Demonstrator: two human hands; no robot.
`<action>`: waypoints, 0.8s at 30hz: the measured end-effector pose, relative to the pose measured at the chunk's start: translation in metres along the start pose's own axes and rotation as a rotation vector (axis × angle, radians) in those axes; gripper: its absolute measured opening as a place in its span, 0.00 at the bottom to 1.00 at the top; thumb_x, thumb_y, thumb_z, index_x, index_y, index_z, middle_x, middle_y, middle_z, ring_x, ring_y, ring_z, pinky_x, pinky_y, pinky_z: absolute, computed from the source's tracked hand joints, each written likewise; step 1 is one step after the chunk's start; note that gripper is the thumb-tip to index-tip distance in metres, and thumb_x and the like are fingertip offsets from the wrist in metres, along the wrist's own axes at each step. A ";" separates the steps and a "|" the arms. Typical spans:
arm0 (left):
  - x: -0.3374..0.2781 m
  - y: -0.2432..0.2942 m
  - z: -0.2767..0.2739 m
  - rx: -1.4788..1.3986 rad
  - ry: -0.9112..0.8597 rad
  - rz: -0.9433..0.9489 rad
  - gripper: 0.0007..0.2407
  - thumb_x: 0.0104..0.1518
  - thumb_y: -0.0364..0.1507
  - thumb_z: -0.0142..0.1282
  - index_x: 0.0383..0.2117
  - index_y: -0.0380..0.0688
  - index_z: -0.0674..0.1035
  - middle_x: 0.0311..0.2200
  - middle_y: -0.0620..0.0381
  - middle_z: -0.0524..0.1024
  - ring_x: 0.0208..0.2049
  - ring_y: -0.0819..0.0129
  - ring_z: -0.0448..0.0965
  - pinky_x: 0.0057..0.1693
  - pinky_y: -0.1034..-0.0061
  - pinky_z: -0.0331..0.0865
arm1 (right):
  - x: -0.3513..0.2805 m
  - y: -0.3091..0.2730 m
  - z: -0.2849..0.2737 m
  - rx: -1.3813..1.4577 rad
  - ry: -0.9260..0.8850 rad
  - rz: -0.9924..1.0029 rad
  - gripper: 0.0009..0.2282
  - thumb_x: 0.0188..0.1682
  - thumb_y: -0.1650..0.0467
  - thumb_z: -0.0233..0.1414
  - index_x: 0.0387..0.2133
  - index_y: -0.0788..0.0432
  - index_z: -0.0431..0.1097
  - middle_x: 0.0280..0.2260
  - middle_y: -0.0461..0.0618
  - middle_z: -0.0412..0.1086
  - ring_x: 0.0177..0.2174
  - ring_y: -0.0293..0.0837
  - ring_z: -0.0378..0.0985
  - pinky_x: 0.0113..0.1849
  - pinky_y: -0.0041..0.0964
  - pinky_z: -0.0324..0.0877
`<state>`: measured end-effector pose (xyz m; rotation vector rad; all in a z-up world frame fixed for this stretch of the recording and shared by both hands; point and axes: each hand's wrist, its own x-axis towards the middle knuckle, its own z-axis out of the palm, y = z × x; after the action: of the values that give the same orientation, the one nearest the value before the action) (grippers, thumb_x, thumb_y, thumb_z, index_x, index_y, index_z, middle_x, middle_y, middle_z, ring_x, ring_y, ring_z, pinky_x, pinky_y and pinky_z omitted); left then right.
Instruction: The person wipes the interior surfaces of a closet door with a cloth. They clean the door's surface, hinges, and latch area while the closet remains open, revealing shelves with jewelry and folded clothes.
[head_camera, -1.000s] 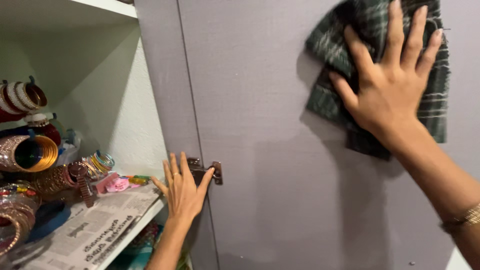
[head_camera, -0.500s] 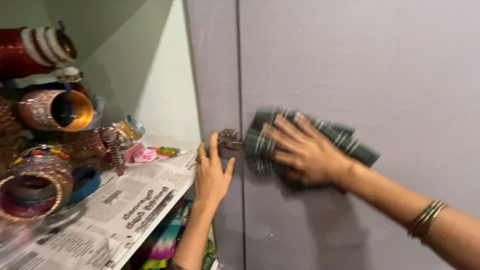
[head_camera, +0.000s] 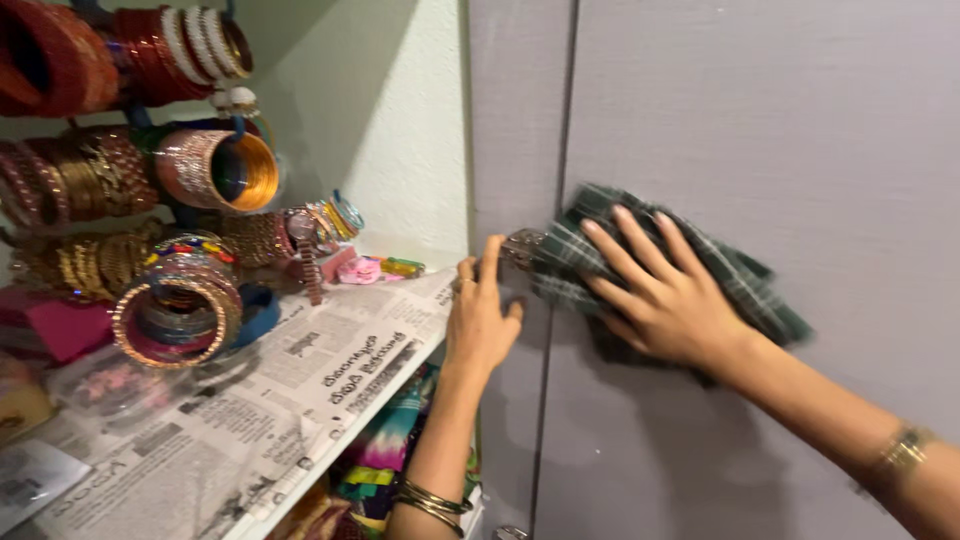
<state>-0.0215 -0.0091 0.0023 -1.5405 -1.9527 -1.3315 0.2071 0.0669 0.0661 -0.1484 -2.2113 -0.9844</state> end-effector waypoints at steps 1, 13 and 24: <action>0.000 -0.001 0.001 -0.001 -0.006 0.002 0.41 0.45 0.24 0.67 0.67 0.57 0.55 0.58 0.35 0.62 0.56 0.34 0.68 0.56 0.53 0.69 | -0.007 -0.003 0.002 0.010 0.009 0.020 0.23 0.38 0.60 0.61 0.49 0.51 0.74 0.66 0.59 0.54 0.65 0.62 0.51 0.62 0.65 0.49; 0.006 -0.014 0.008 -0.270 0.105 -0.046 0.49 0.42 0.19 0.66 0.70 0.39 0.41 0.58 0.28 0.63 0.58 0.35 0.67 0.61 0.56 0.65 | 0.079 -0.020 0.056 0.095 0.025 -0.071 0.24 0.36 0.70 0.57 0.51 0.52 0.72 0.62 0.56 0.62 0.64 0.57 0.56 0.63 0.61 0.49; 0.007 -0.029 0.002 -0.229 0.048 -0.050 0.40 0.35 0.11 0.54 0.64 0.40 0.60 0.56 0.39 0.68 0.59 0.43 0.68 0.63 0.61 0.64 | -0.017 -0.046 0.046 0.150 0.059 0.120 0.25 0.31 0.69 0.59 0.48 0.57 0.73 0.65 0.60 0.55 0.64 0.57 0.54 0.60 0.63 0.49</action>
<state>-0.0492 -0.0026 -0.0071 -1.5509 -1.8745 -1.6467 0.1777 0.0694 0.0054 -0.1794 -2.1853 -0.7462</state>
